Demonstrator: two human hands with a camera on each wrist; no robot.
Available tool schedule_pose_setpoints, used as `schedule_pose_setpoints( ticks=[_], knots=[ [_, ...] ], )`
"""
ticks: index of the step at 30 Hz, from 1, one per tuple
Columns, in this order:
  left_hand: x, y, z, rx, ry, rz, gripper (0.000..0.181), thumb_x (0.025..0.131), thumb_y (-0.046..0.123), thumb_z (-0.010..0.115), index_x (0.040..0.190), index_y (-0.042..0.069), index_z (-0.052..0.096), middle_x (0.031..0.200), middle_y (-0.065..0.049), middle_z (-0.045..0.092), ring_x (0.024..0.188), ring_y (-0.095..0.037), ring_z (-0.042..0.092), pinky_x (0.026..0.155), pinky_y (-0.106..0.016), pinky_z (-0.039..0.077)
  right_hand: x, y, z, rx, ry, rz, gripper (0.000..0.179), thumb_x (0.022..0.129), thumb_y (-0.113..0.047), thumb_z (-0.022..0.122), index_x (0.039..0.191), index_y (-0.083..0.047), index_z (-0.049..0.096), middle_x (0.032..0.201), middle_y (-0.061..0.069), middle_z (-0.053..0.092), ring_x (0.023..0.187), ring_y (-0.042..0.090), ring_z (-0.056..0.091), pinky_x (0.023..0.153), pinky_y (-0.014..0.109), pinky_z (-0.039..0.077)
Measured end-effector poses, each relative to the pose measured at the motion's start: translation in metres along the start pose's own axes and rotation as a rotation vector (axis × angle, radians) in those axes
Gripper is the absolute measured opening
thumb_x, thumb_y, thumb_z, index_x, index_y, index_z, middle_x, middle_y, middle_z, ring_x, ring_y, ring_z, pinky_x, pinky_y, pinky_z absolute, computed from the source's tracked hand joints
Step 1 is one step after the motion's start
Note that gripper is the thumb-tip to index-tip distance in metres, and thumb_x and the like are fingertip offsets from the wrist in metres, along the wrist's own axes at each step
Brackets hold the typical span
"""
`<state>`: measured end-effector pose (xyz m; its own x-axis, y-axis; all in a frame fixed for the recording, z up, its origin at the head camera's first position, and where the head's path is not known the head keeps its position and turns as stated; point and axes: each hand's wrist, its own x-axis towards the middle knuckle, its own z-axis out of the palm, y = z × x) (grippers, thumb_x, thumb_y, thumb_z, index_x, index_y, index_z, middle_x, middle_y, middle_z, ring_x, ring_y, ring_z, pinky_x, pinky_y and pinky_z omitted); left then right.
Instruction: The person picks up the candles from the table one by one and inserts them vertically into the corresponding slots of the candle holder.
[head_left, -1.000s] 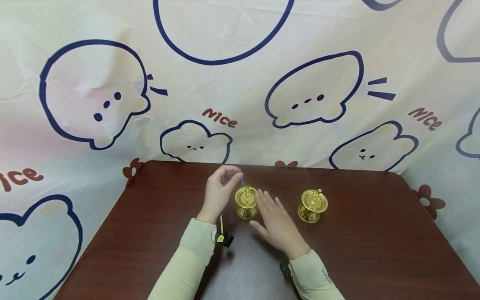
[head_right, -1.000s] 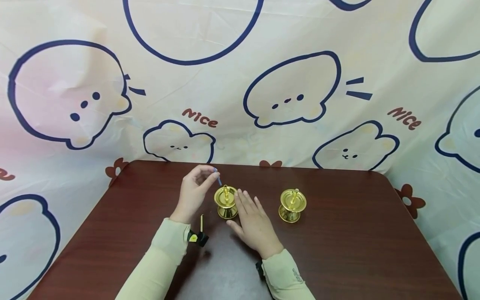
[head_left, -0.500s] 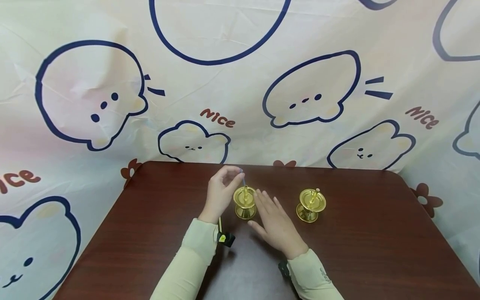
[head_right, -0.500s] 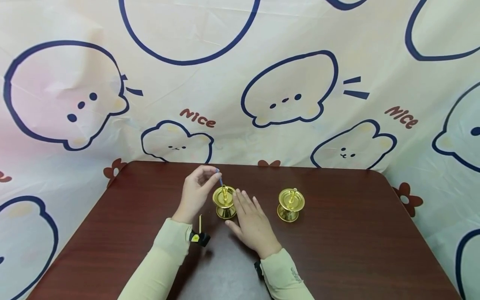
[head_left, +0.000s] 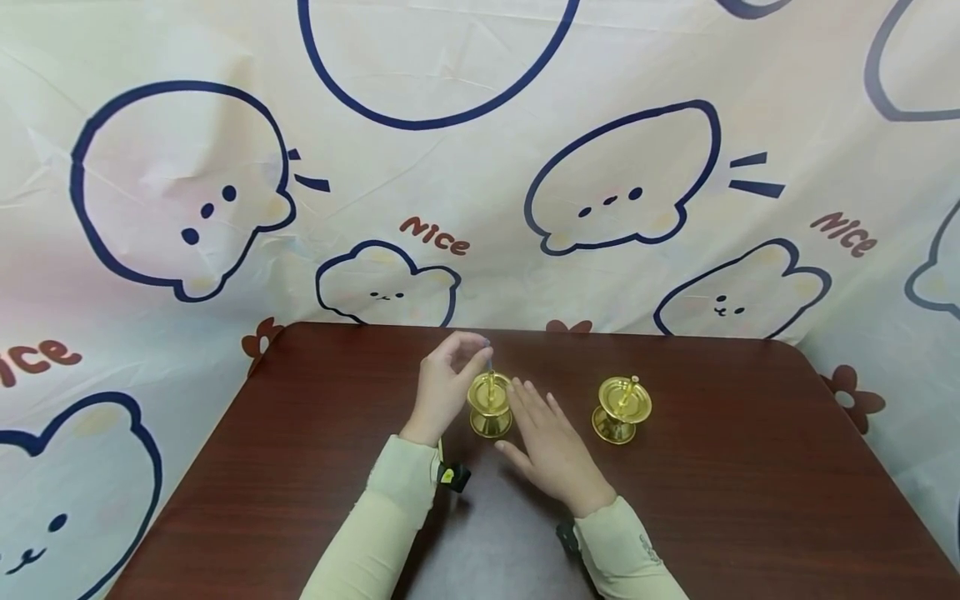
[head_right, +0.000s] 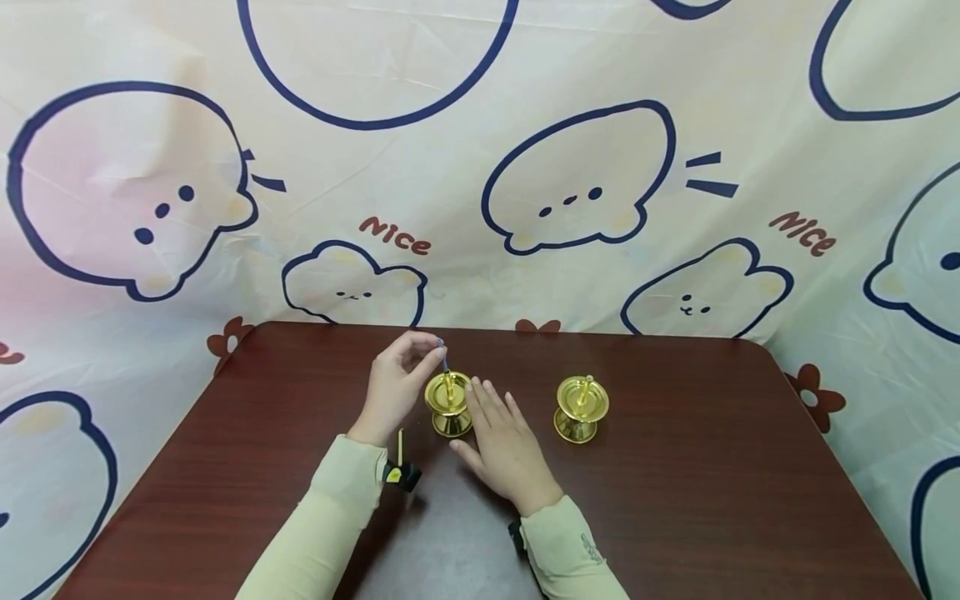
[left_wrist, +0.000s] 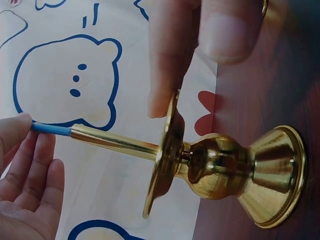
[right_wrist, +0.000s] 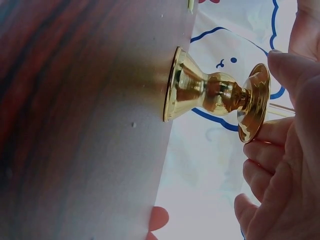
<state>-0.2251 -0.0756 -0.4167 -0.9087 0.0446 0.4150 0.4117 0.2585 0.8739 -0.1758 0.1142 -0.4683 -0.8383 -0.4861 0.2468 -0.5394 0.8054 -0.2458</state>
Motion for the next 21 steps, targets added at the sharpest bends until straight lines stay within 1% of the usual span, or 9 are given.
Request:
schedule_pose_setpoints(
  ticks=[5,11,15,21],
  knots=[
    [-0.0022,-0.0003,0.0015,0.020,-0.008,0.000,0.021,0.097,0.020,0.071,0.114,0.007,0.070,0.108,-0.002,0.072,0.099,-0.017,0.070,0.091,-0.043,0.057,0.0002,0.0008,-0.0004,0.017,0.000,0.001,0.078,0.100,-0.046,0.061,0.158,-0.003,0.031,0.164,0.013,0.031,0.152,0.029,0.026,0.121,0.051,0.022],
    [-0.0034,-0.0040,0.0041,0.034,-0.020,0.000,0.020,0.098,0.021,0.070,0.114,0.010,0.070,0.110,-0.001,0.072,0.101,-0.016,0.069,0.091,-0.041,0.057,0.0001,0.0018,-0.0003,0.022,0.002,0.001,0.077,0.100,-0.046,0.060,0.158,-0.004,0.031,0.164,0.013,0.030,0.152,0.028,0.025,0.122,0.050,0.022],
    [-0.0033,-0.0044,0.0049,0.052,-0.017,0.007,0.020,0.098,0.020,0.070,0.114,0.008,0.070,0.110,-0.001,0.072,0.101,-0.017,0.069,0.090,-0.040,0.057,0.0003,0.0023,-0.0011,0.026,0.003,0.001,0.077,0.100,-0.045,0.060,0.158,-0.003,0.031,0.164,0.013,0.030,0.152,0.028,0.025,0.122,0.050,0.021],
    [-0.0059,-0.0054,0.0032,0.073,-0.018,0.005,0.017,0.098,0.020,0.070,0.113,0.011,0.070,0.110,0.000,0.072,0.104,-0.017,0.068,0.093,-0.041,0.056,0.0007,0.0012,0.0006,0.032,-0.005,0.002,0.078,0.100,-0.046,0.061,0.158,-0.004,0.030,0.164,0.013,0.030,0.152,0.028,0.025,0.122,0.051,0.022]
  ],
)
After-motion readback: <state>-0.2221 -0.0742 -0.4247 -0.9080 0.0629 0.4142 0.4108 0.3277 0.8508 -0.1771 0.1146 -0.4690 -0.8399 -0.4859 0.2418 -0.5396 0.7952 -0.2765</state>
